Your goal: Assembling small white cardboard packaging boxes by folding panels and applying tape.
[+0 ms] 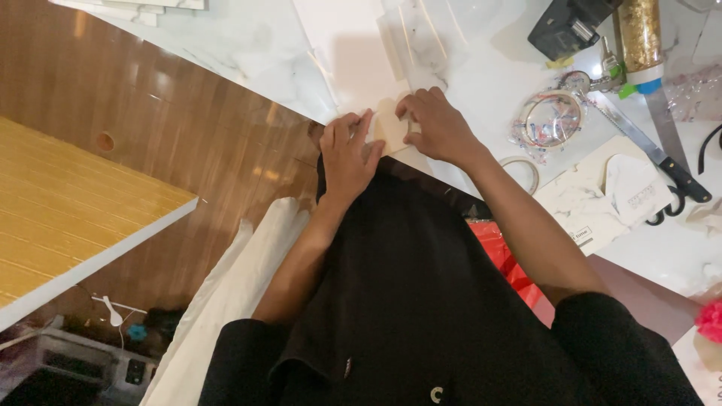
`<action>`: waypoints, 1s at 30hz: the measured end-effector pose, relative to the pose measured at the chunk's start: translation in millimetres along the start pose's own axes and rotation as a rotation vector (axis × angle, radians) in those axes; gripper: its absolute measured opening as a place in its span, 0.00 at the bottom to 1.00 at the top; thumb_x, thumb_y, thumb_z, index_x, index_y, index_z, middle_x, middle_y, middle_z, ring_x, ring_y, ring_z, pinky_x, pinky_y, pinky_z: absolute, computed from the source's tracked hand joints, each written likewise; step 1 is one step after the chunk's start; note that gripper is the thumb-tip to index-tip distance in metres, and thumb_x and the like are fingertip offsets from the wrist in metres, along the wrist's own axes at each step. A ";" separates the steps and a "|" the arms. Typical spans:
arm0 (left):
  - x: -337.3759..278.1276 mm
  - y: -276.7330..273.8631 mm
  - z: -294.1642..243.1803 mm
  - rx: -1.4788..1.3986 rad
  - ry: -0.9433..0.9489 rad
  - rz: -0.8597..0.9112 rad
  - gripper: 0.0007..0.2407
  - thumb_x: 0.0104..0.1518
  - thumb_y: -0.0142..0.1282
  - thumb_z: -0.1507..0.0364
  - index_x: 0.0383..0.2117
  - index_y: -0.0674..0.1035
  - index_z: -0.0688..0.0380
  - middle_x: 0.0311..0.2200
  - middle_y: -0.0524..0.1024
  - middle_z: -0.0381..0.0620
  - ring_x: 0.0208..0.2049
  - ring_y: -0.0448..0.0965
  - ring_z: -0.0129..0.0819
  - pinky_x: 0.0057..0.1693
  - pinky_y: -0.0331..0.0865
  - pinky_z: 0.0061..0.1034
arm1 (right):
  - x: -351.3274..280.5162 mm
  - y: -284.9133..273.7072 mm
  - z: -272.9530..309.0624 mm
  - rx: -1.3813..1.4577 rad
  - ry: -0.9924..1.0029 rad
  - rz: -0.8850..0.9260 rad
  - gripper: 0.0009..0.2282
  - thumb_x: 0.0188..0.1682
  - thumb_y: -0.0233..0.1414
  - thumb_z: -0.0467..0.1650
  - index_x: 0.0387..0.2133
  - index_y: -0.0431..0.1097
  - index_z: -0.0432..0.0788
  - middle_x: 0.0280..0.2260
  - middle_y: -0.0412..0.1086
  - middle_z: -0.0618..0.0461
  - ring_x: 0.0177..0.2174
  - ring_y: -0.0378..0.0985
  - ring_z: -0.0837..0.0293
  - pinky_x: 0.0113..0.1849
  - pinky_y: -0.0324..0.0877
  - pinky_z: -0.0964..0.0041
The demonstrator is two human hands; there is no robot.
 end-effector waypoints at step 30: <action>-7.2 -53.3 63.5 -0.557 -0.270 -0.416 0.16 0.71 0.48 0.69 0.62 0.69 0.58 0.62 0.69 0.52 0.63 0.68 0.45 0.69 0.62 0.39 | -42.7 3.8 56.3 -0.175 -0.296 -0.332 0.24 0.41 0.67 0.41 0.49 0.73 0.47 0.42 0.70 0.53 0.41 0.74 0.50 0.42 0.69 0.55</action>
Point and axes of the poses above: each hand's wrist, its own x-axis towards the middle knuckle, its own y-axis out of the palm, z = x × y, the point moved 9 cm from there along x, towards the middle knuckle
